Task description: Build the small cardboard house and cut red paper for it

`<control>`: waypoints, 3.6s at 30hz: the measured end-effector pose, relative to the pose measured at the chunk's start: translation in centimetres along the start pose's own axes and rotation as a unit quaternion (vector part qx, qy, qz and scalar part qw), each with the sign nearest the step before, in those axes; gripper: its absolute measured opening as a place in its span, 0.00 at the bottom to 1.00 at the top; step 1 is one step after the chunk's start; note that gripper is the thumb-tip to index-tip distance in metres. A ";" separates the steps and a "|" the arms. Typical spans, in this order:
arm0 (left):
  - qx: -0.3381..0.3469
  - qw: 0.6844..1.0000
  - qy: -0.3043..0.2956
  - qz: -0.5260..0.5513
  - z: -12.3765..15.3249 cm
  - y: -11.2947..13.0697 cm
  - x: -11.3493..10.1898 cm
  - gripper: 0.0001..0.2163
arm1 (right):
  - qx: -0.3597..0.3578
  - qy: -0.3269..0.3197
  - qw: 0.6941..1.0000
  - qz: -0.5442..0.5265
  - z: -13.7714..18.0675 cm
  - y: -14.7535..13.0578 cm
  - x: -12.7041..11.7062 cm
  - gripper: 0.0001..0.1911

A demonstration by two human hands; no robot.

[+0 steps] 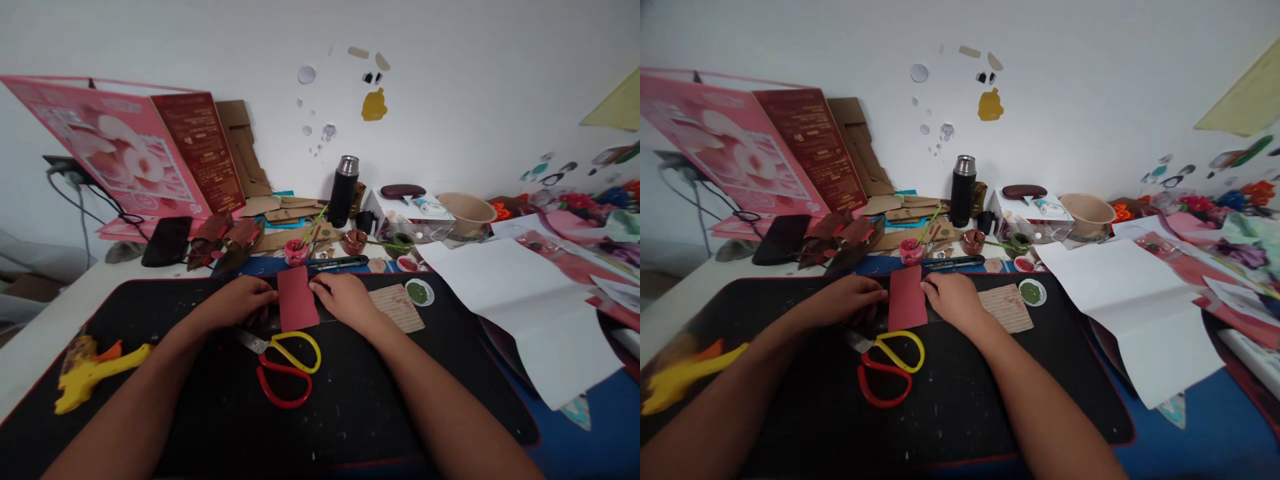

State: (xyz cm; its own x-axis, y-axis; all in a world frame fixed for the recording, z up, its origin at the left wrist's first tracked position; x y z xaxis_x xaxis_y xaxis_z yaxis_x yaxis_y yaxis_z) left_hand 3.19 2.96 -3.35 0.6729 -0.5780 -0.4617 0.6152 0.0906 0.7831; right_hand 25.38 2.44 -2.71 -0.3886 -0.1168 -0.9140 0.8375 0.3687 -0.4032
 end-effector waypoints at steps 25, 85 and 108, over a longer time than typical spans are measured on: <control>0.013 0.998 0.027 -0.048 -0.1 -0.7 -0.5 0.20 | -0.020 -0.004 1.000 0.015 -0.1 -0.4 0.8 0.16; 0.074 0.992 0.082 -0.053 0.1 0.2 -1.4 0.20 | 0.034 0.025 0.986 -0.160 -0.5 1.0 1.2 0.16; 0.051 0.964 0.260 -0.027 -0.5 0.1 -2.2 0.23 | 0.239 0.147 0.824 -0.492 4.2 8.2 -3.6 0.26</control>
State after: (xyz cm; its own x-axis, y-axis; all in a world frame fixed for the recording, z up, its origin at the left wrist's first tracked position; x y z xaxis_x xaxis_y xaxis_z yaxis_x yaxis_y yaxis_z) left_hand 1.98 4.61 -2.51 0.7716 -0.0928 -0.6293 0.6302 -0.0232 0.7761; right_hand 35.24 1.97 -2.93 -0.9874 0.1127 -0.1110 0.0890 -0.1846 -0.9788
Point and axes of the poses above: each hand's wrist, its own z-axis away from the middle knuckle, its own x-axis out of the palm, y = z × x, the point moved 4 cm from there along -z, towards the middle knuckle, and after that the axes turned 2 degrees about -y, right-handed, at the moved point
